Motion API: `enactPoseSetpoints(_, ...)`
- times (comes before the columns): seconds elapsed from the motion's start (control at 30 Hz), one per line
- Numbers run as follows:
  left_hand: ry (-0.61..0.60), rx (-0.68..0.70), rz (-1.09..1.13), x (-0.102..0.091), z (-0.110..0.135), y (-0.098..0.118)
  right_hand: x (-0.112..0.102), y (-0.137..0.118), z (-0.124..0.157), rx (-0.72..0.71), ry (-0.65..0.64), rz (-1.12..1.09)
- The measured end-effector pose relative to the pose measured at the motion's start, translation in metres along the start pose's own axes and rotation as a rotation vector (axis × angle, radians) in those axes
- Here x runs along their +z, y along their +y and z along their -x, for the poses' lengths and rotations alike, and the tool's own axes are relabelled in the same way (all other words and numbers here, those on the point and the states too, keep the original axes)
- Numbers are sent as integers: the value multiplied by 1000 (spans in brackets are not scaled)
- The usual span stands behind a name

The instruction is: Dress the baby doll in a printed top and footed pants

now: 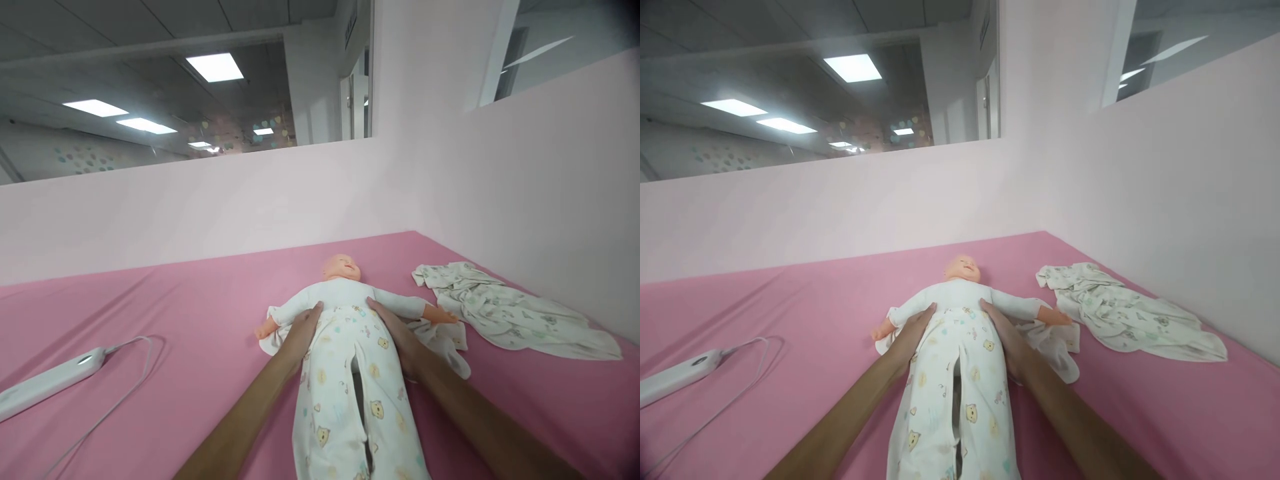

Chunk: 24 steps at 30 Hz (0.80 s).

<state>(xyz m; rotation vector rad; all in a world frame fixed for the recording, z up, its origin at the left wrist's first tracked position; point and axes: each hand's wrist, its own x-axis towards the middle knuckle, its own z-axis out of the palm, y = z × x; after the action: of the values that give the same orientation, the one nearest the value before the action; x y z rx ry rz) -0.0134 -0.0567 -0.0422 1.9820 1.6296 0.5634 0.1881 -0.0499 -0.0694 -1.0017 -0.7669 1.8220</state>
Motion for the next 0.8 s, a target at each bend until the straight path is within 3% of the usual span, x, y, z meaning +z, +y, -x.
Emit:
enactPoseSetpoints(0.1, 4, -45, 422, -5, 5, -4, 2, -3, 6, 44, -16, -120)
enactPoseSetpoints(0.2, 60, 3, 509, -7, 11, -13, 2, -4, 9, -18, -27, -168)
enactPoseSetpoints(0.3, 119, -14, 263, -5, 16, -29, 1, -6, 15, -30, -62, -209)
enactPoseSetpoints(0.4, 316, -69, -292, -2, 16, -52, 0, -8, 20, -8, -94, -220)
enactPoseSetpoints(0.47, 437, -144, -548, -3, 12, -65, 0, -10, 23, -11, -92, -202)
enactPoseSetpoints(0.6, 365, -284, -573, -5, -3, -79, 1, -13, 27, -40, -73, -181)
enactPoseSetpoints(0.8, 355, -216, -520, 4, -26, -67, 5, -15, 31, -66, -22, -161)
